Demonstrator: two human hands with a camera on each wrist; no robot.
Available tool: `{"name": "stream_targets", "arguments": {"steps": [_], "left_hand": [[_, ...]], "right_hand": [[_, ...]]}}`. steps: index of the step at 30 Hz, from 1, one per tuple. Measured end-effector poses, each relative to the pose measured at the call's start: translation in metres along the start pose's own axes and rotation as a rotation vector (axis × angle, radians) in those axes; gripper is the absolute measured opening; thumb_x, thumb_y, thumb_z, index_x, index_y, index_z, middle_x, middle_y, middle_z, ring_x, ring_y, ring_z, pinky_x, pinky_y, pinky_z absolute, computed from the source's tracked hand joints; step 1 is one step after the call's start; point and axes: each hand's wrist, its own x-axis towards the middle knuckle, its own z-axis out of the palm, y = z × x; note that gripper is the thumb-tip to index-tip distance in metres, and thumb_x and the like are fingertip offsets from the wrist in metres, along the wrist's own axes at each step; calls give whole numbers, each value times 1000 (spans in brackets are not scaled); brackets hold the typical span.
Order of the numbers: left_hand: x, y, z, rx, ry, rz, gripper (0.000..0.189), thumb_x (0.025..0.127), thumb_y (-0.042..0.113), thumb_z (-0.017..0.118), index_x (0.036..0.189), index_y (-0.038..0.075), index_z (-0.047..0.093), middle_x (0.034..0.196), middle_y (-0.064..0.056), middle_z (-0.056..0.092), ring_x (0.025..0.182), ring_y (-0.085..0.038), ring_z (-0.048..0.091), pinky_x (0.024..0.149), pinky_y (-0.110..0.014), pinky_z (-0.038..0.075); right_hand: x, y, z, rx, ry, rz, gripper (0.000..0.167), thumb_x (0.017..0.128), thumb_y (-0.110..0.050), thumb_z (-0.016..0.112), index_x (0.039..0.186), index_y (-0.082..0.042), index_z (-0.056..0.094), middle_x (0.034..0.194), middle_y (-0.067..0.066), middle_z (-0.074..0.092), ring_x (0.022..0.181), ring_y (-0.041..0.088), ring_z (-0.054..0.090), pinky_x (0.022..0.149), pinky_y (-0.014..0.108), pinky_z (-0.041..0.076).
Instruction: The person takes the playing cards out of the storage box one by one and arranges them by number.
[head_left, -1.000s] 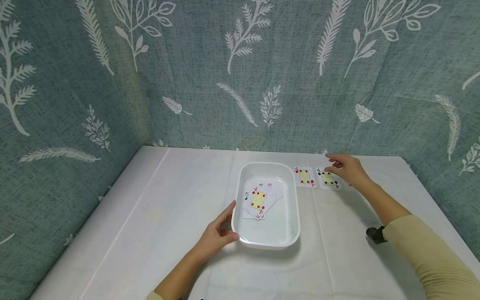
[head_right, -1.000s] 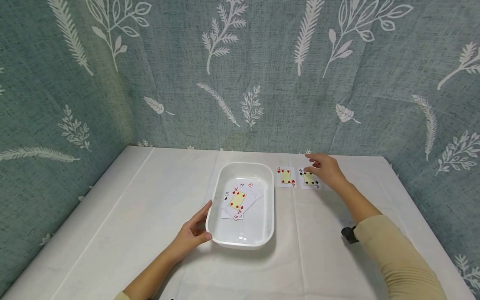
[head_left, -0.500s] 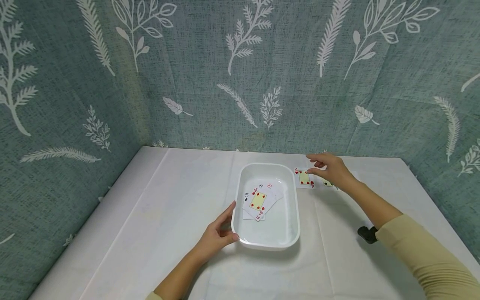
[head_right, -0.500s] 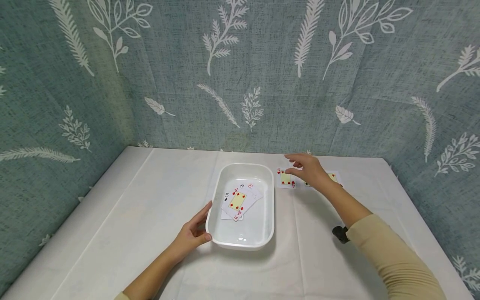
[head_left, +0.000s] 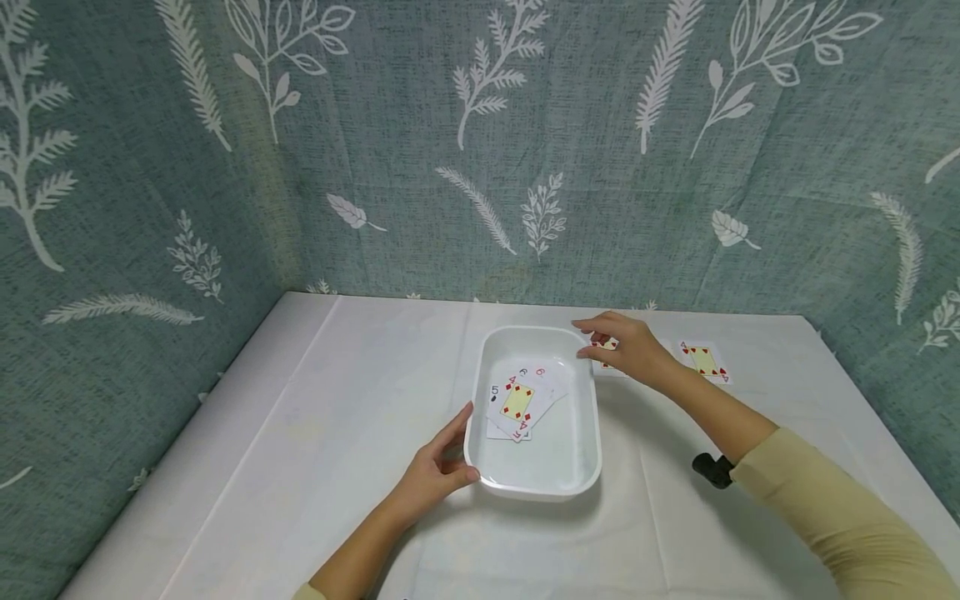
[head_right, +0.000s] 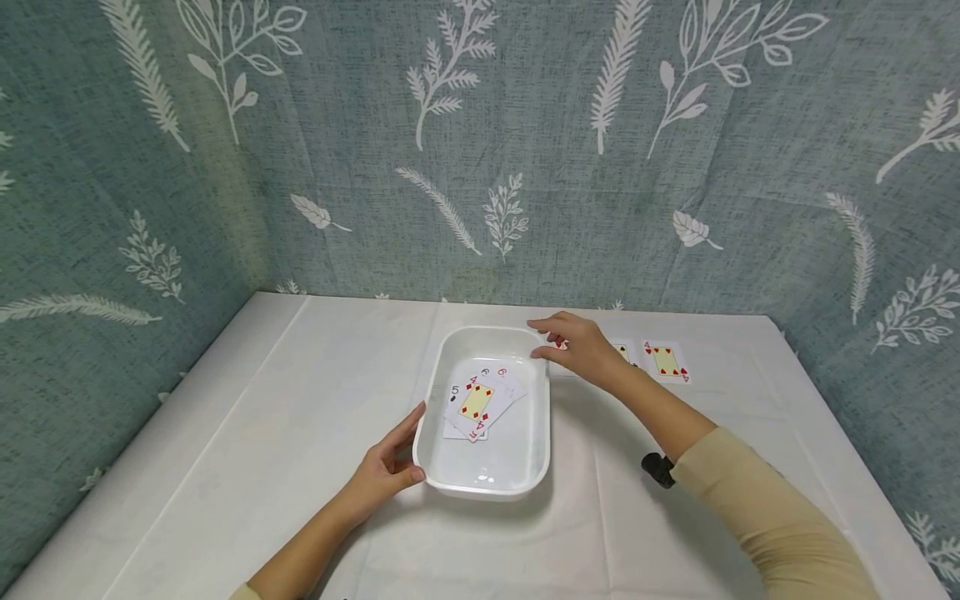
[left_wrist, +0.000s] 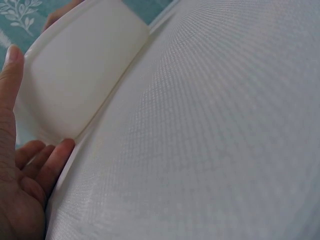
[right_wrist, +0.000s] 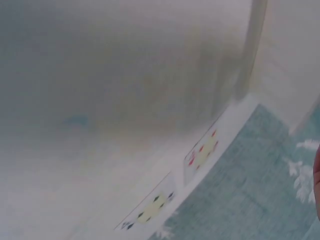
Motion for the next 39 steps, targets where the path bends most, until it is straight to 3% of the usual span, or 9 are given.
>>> {"name": "stream_targets", "arguments": {"steps": [4,8,19,26,39], "left_hand": [[0,2,0,3,0,10,84,80,17,76,150,23,28,140,-19,46,122,-34,49,85,-24,52],[0,2,0,6,-5,9,84,81,18,76,150,25,29,140,-18,46,122,-34,49,85,-24,52],[0,-1,-1,-7,-33,55,85,81,31,74,150,16,27,137,-23,47,120,-38,49,84,-25,52],[0,1,0,3,-25,42,83,82,27,74,150,18,28,139,-20,46,122,-35,49,85,-25,51],[-1,3,-1,-9,-32,49,84,82,30,74,150,19,27,140,-22,45,123,-39,47,86,-24,50]], "right_hand": [[5,-7,12,32,-36,-62,46,72,-7,79,115,0,66,100,13,66,79,22,60,66,39,53],[10,-13,23,72,-90,-93,48,71,-5,79,116,1,65,101,11,66,81,25,60,65,35,53],[25,-26,45,88,-326,-29,55,72,-16,81,120,2,62,102,17,64,89,28,60,73,41,53],[29,-31,61,-36,-401,93,62,68,-28,84,117,2,62,97,13,63,86,23,59,73,29,49],[36,-38,81,-190,-542,295,75,56,-34,91,112,2,58,98,12,59,91,25,56,85,35,48]]}}
